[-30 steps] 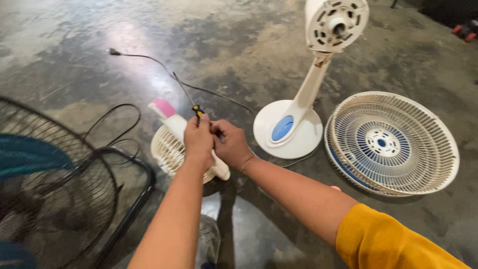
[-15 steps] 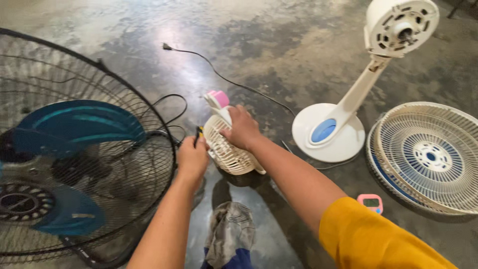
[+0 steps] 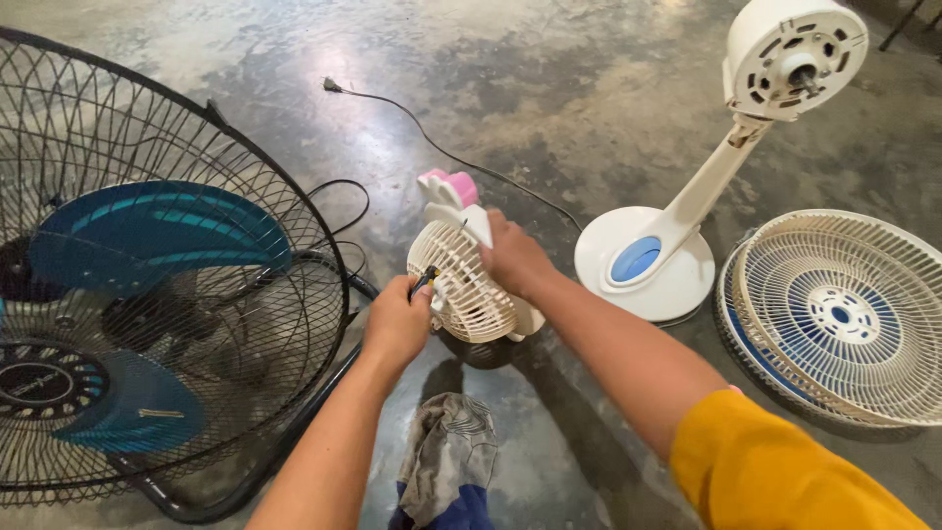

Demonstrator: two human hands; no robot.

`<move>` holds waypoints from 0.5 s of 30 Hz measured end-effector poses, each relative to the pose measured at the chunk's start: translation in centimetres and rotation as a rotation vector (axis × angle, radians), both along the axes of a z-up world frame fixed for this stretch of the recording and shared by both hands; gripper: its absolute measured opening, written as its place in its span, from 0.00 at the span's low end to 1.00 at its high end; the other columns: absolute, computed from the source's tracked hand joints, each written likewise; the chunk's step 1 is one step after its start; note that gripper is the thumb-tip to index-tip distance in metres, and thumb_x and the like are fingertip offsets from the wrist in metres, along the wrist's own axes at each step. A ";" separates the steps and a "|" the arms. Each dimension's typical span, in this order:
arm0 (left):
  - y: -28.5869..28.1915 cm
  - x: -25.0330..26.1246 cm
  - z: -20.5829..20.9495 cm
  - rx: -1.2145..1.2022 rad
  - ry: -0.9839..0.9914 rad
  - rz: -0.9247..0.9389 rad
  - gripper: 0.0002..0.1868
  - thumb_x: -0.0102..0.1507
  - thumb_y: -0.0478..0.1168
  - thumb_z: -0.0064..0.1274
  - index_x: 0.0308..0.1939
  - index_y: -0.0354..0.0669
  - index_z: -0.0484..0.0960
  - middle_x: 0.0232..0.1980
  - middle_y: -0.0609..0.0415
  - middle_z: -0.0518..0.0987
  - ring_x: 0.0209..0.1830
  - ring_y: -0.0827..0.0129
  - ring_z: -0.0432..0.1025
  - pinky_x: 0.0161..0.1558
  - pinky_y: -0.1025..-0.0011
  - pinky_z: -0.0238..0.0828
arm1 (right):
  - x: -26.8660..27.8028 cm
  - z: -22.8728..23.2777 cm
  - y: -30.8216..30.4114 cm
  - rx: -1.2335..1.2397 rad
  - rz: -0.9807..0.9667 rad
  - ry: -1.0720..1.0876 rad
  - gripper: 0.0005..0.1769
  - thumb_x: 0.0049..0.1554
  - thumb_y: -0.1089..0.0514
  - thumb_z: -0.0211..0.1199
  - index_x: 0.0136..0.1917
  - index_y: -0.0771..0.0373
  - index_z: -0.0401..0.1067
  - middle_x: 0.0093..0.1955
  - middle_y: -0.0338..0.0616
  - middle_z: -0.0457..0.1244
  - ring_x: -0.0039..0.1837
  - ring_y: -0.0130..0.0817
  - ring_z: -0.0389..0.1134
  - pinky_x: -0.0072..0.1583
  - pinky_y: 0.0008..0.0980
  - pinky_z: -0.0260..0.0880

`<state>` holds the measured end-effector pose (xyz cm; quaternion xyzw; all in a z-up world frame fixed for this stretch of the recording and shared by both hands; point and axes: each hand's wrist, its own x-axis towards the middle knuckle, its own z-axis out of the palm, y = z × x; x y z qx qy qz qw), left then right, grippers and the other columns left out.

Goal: The person disassembles a small white electric fan by removing screws from the front grille using a screwdriver. They loosen multiple screws around the grille perimeter and set the screwdriver down between steps.

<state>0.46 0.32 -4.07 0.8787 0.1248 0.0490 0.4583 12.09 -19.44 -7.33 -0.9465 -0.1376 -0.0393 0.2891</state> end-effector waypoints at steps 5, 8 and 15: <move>-0.7 0.0 2.8 0.104 -0.140 -0.048 0.19 0.64 0.47 0.53 0.55 0.42 0.80 0.49 0.40 0.83 0.51 0.46 0.77 0.51 0.56 0.72 | -1.0 1.5 -4.1 0.136 0.082 -0.086 0.32 0.59 0.50 0.62 0.71 0.64 0.57 0.61 0.66 0.65 0.63 0.62 0.66 0.62 0.51 0.65; -1.1 0.1 4.3 0.158 -0.114 -0.044 0.19 0.64 0.47 0.53 0.55 0.44 0.81 0.48 0.40 0.83 0.49 0.45 0.78 0.50 0.54 0.72 | -2.1 2.2 -5.0 0.146 0.107 -0.013 0.32 0.58 0.50 0.63 0.71 0.62 0.59 0.60 0.63 0.66 0.62 0.60 0.67 0.61 0.49 0.66; -3.2 -0.2 5.7 0.199 -0.218 -0.108 0.17 0.64 0.45 0.53 0.52 0.42 0.84 0.46 0.38 0.83 0.48 0.44 0.77 0.49 0.53 0.72 | -3.0 2.1 -7.0 0.423 0.198 0.075 0.30 0.53 0.55 0.64 0.68 0.62 0.67 0.57 0.54 0.71 0.58 0.44 0.74 0.60 0.37 0.72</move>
